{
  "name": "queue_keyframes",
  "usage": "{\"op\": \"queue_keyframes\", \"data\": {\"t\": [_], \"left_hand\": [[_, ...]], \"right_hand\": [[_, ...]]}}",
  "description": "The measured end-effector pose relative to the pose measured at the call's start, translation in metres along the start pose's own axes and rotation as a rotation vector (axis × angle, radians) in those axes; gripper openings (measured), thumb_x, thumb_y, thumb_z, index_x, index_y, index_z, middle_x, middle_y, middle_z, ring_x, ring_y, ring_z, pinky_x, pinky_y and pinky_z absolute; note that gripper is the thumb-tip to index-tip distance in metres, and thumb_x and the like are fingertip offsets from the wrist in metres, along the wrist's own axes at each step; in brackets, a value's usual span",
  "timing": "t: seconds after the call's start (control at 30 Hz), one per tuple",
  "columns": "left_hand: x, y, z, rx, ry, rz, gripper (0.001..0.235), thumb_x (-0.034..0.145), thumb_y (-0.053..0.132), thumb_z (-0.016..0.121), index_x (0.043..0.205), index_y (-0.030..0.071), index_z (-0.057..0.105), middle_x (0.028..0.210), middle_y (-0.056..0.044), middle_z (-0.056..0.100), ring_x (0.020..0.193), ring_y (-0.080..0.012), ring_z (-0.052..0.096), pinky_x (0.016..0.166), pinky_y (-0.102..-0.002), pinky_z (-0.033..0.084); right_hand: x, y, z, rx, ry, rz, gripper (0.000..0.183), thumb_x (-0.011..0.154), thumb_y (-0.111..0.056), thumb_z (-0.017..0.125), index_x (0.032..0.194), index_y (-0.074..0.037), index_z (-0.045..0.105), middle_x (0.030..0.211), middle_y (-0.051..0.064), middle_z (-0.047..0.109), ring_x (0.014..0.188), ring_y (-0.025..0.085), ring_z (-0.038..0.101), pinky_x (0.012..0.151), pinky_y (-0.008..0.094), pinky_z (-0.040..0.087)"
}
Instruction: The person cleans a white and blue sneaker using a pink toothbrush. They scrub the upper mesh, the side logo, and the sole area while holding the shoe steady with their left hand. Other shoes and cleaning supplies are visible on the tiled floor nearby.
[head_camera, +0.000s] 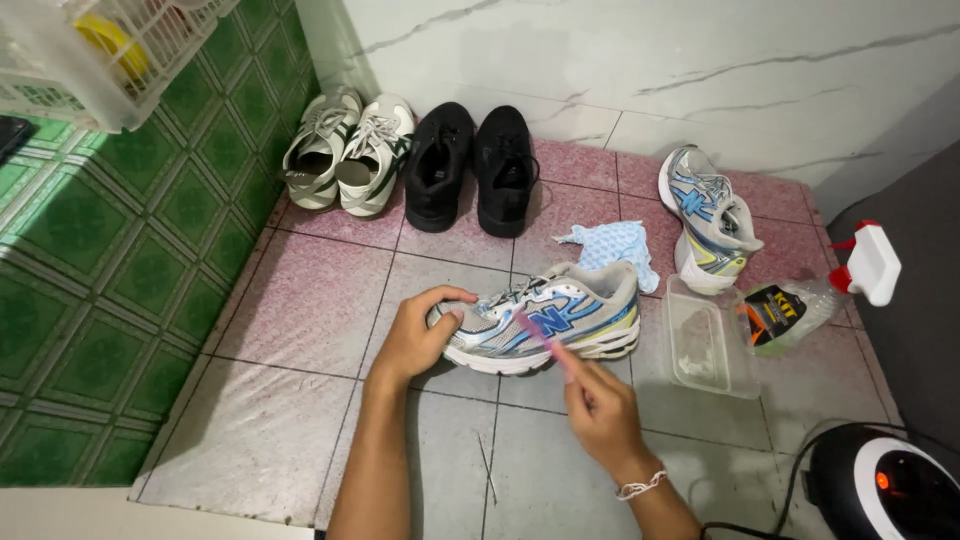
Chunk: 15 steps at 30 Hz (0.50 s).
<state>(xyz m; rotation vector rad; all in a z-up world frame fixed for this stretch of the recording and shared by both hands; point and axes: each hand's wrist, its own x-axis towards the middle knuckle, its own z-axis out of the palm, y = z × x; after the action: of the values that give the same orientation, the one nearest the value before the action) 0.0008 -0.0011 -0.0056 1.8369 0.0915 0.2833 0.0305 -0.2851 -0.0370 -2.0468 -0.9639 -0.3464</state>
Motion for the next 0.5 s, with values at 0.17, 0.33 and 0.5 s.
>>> {"op": "queue_keyframes", "data": {"t": [0.17, 0.33, 0.5], "left_hand": [[0.0, 0.0, 0.001, 0.015, 0.015, 0.007, 0.038, 0.08, 0.008, 0.052, 0.107, 0.012, 0.078, 0.104, -0.003, 0.08, 0.09, -0.0136, 0.071, 0.079, -0.026, 0.052], [0.003, 0.0, 0.003, 0.02, 0.027, 0.018, 0.038, 0.078, 0.009, 0.052, 0.105, 0.012, 0.078, 0.101, -0.002, 0.08, 0.089, -0.0135, 0.071, 0.078, -0.025, 0.052], [0.002, -0.002, 0.003, 0.026, 0.024, 0.032, 0.037, 0.079, 0.008, 0.053, 0.107, 0.011, 0.077, 0.107, -0.006, 0.08, 0.096, -0.0173, 0.073, 0.084, -0.028, 0.055]], "right_hand": [[0.0, -0.007, -0.001, 0.038, -0.018, 0.015, 0.048, 0.096, 0.0, 0.057, 0.142, -0.013, 0.059, 0.074, -0.004, 0.052, 0.057, 0.01, 0.034, 0.05, 0.028, 0.03], [-0.005, 0.004, 0.0, 0.101, -0.061, -0.025, 0.053, 0.091, 0.006, 0.059, 0.14, -0.016, 0.058, 0.108, 0.005, 0.075, 0.047, 0.003, 0.032, 0.036, 0.019, 0.03], [-0.001, -0.006, -0.004, -0.057, -0.003, -0.002, 0.055, 0.092, 0.004, 0.058, 0.142, -0.017, 0.058, 0.067, -0.007, 0.049, 0.052, 0.008, 0.032, 0.045, 0.029, 0.026]]}}
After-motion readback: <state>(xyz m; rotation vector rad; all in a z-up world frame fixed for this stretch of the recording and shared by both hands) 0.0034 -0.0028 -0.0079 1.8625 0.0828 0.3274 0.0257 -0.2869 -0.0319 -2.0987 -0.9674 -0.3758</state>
